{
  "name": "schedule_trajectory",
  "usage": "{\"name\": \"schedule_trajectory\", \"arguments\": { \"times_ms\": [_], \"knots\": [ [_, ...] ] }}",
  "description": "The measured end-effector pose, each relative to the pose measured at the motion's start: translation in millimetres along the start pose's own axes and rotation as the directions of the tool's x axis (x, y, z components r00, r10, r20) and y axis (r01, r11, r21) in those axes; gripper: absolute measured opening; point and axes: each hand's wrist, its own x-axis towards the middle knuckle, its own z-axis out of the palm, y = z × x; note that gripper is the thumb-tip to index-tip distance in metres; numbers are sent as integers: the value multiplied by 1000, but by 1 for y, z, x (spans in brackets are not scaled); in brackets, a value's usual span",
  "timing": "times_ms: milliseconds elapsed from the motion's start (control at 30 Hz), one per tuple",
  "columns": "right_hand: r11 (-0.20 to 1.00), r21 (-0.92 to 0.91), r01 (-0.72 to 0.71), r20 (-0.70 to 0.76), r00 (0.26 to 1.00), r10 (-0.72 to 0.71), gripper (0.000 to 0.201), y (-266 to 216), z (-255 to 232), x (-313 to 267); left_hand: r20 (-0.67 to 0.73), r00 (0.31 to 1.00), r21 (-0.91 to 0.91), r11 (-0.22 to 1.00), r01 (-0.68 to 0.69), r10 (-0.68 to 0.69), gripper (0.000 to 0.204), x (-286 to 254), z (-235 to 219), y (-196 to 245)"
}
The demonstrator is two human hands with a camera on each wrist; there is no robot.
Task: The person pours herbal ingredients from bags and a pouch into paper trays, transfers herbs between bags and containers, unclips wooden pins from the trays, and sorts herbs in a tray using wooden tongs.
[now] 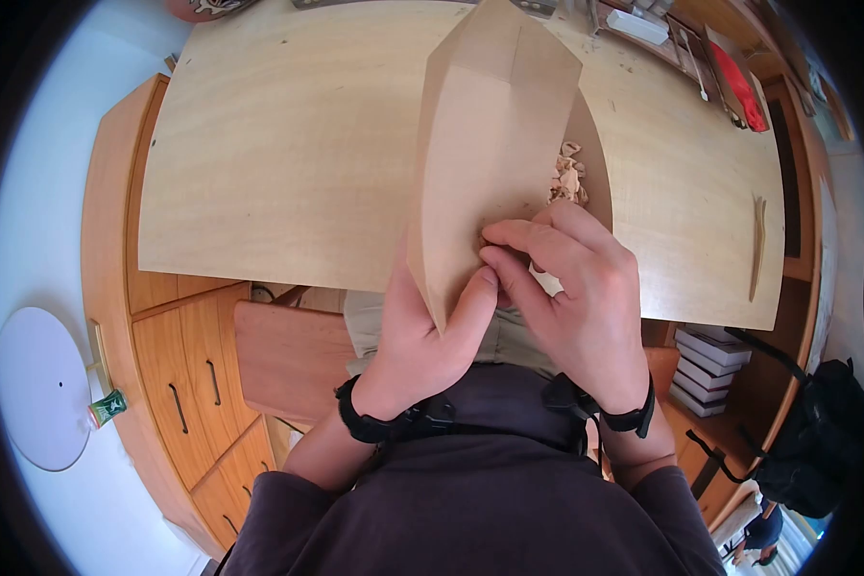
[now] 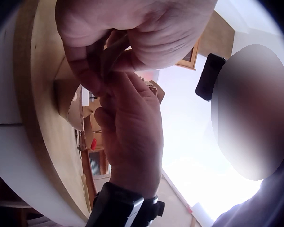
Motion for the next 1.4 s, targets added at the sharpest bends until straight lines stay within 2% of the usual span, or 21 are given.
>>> {"name": "schedule_trajectory", "arguments": {
  "times_ms": [100, 400, 467, 567, 700, 733, 800, 867, 900, 967, 1033, 1100, 1133, 1200, 1267, 1333, 1367, 1400],
  "knots": [
    [1000, 5, -14, 13, 1000, 14, 12, 1, 0, 0, -4, 999, -55, 998, 42, -42, 39, -1, 1, 0],
    [990, 60, -126, 84, 989, 121, 12, -5, -4, 1, 29, 999, -27, 999, 36, -36, 47, 1, 0, 0],
    [970, 151, -192, 91, 979, 180, 14, -5, -1, -1, 11, 999, -46, 998, 44, -43, 46, 0, 1, 0],
    [951, 186, -245, 111, 967, 228, 10, -6, -1, -3, -7, 998, -76, 995, 61, -62, 45, -2, 1, -2],
    [955, 219, -198, 56, 980, 190, 11, -1, 2, -6, -14, 996, -91, 992, 82, -84, 40, -3, 0, -1],
    [945, 240, -223, 44, 975, 218, 11, 3, 2, -8, -14, 996, -91, 992, 82, -84, 40, -2, 0, -1],
    [933, 261, -246, 33, 969, 246, 11, 6, -4, -9, -5, 993, -205, 972, 115, -119, 34, 0, -1, -2],
    [835, 401, -377, 71, 922, 382, 11, 6, -13, -9, -21, 991, -209, 970, 128, -135, 31, -2, -5, -6],
    [835, 401, -376, 69, 922, 382, 11, 8, -16, -10, -36, 988, -213, 967, 141, -152, 29, -2, -7, -7],
    [798, 430, -423, 35, 891, 453, 11, 14, -23, -13, -79, 984, -241, 961, 135, -158, 27, -2, -7, -6],
    [825, 399, -399, -26, 895, 445, 12, 25, -26, -13, -120, 980, -267, 956, 124, -160, 26, -2, -9, -5],
    [888, 298, -349, -190, 890, 413, 14, 32, -29, -10, -134, 982, -252, 963, 97, -134, 21, 0, -12, -4],
    [894, 305, -329, -229, 886, 404, 18, 33, -30, -9, -128, 983, -249, 964, 94, -129, 21, 0, -12, -6],
    [877, 318, -359, -220, 872, 437, 19, 31, -34, -9, -212, 974, -273, 962, 16, -77, 18, -1, -14, -12],
    [857, 333, -394, -207, 856, 474, 19, 23, -39, -11, -212, 975, -248, 969, 8, -62, 19, 2, -17, -12],
    [867, 296, -400, -116, 886, 449, 18, 3, -45, -12, -208, 977, -221, 975, 3, -49, 19, 3, -19, -13],
    [938, 249, -241, -94, 958, 272, 20, -8, -51, -12, -253, 965, -216, 976, 17, -73, 21, 2, -20, -14],
    [976, 207, -70, -63, 994, 85, 22, -19, -56, -11, -298, 950, -210, 977, 31, -94, 23, 2, -20, -15]
  ]
}}
